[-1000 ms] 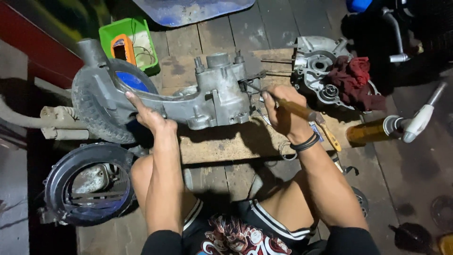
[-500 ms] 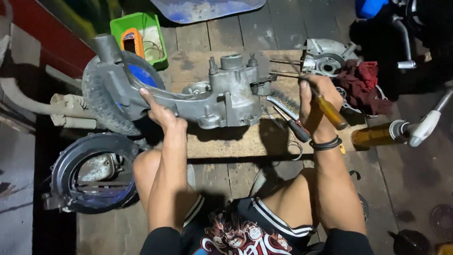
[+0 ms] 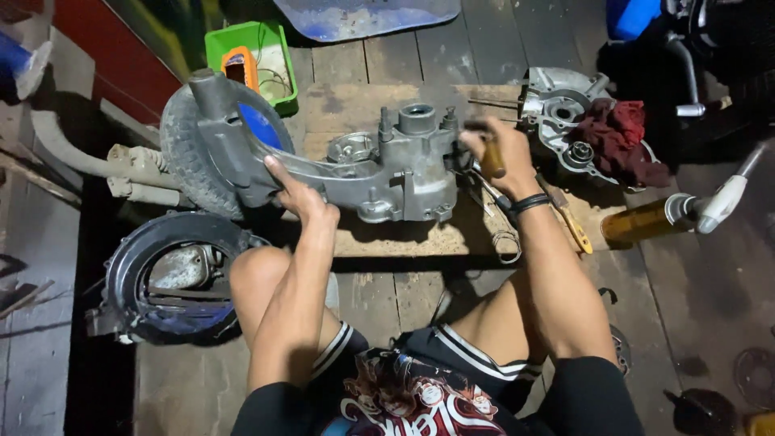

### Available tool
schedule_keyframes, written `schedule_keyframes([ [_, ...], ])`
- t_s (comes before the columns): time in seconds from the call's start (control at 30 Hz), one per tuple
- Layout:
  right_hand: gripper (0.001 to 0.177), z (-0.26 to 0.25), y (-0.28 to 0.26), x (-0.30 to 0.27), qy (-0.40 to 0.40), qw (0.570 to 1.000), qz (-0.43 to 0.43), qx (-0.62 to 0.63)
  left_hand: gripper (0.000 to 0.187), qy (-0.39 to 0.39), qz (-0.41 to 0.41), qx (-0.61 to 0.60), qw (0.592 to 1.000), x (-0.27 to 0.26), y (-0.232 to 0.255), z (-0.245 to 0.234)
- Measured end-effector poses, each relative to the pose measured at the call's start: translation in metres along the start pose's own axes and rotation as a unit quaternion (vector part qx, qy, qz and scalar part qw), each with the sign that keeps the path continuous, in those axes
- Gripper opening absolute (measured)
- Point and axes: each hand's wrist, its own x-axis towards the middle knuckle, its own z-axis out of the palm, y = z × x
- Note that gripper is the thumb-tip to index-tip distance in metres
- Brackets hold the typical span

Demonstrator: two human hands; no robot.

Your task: The person cleans a metallic engine casing using a wire brush and a screwdriver. They scrub the surface and crevices of the part while holding it steady with their left hand.

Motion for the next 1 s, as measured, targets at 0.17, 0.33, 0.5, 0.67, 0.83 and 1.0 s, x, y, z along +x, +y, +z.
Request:
schedule_keyframes([
  [0.17,0.043,0.011,0.007,-0.006,-0.058,0.997,-0.040,-0.042,0.109,-0.007,-0.016,-0.008,1.000,-0.004,0.003,-0.005],
  [0.33,0.040,0.001,-0.007,-0.016,-0.101,0.995,-0.008,-0.016,0.120,-0.029,-0.028,0.023,0.999,0.018,-0.020,-0.024],
  [0.5,0.037,-0.008,0.005,-0.035,-0.095,0.995,0.038,0.022,0.102,-0.057,-0.020,0.094,0.994,0.012,-0.008,-0.019],
  [0.67,0.032,0.009,-0.005,-0.035,-0.077,0.995,0.044,0.055,0.113,-0.065,-0.063,0.053,0.994,0.003,0.013,-0.019],
  [0.83,0.031,0.019,0.000,-0.020,-0.064,0.998,0.019,-0.009,0.111,-0.089,-0.073,0.071,0.991,0.016,0.023,-0.012],
  [1.0,0.031,0.021,0.003,-0.018,-0.005,0.999,-0.034,0.004,0.095,-0.109,-0.086,0.047,0.989,0.101,-0.042,-0.019],
])
